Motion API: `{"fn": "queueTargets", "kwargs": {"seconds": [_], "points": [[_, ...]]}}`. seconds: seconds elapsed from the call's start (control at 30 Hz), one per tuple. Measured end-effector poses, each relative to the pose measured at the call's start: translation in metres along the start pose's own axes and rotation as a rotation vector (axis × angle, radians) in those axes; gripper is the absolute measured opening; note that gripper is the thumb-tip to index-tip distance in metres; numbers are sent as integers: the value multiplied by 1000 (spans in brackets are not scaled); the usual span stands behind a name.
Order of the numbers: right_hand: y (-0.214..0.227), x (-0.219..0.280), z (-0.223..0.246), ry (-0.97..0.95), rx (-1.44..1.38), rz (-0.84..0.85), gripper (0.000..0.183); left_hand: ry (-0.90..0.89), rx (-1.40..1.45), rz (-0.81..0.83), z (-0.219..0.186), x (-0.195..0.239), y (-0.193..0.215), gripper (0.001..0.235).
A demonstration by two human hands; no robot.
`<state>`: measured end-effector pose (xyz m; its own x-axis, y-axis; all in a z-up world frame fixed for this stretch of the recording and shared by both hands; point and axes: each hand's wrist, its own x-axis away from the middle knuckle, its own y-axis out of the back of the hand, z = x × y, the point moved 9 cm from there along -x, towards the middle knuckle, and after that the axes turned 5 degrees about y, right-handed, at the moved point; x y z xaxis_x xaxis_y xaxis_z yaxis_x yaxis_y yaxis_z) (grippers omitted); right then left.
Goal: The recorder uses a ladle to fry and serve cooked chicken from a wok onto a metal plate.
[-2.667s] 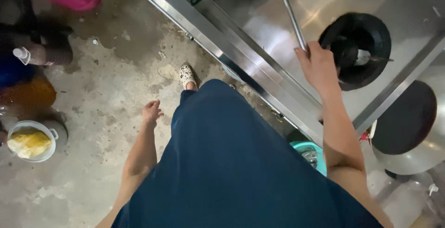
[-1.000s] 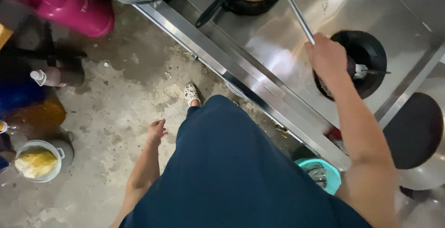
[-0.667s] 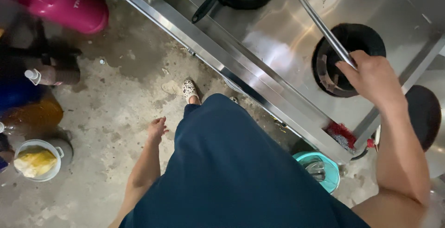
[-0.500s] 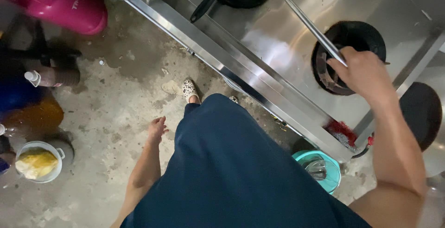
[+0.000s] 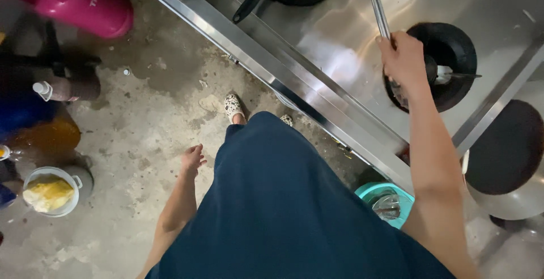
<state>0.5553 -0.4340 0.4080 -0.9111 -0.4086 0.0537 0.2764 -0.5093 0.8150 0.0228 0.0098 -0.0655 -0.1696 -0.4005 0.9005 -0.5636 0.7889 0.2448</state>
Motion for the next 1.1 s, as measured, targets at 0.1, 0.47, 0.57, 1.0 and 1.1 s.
{"fn": "queueTargets", "kwargs": {"seconds": [0.1,0.47,0.57,1.0,1.1], "points": [[-14,-8,-14,-156,-228,-14,33,-23,-19,6,-3,-3,0,53],[-31,5,0,-215,-469,83,35,-77,-50,-23,-21,-4,4,50],[-26,4,8,-174,-497,77,34,-88,-46,-24,-21,-8,4,49],[-43,15,20,-234,-500,143,30,-108,-73,-29,-46,1,4,47],[-40,29,30,-232,-501,149,26,-101,-57,-17,-38,-1,4,46]]}}
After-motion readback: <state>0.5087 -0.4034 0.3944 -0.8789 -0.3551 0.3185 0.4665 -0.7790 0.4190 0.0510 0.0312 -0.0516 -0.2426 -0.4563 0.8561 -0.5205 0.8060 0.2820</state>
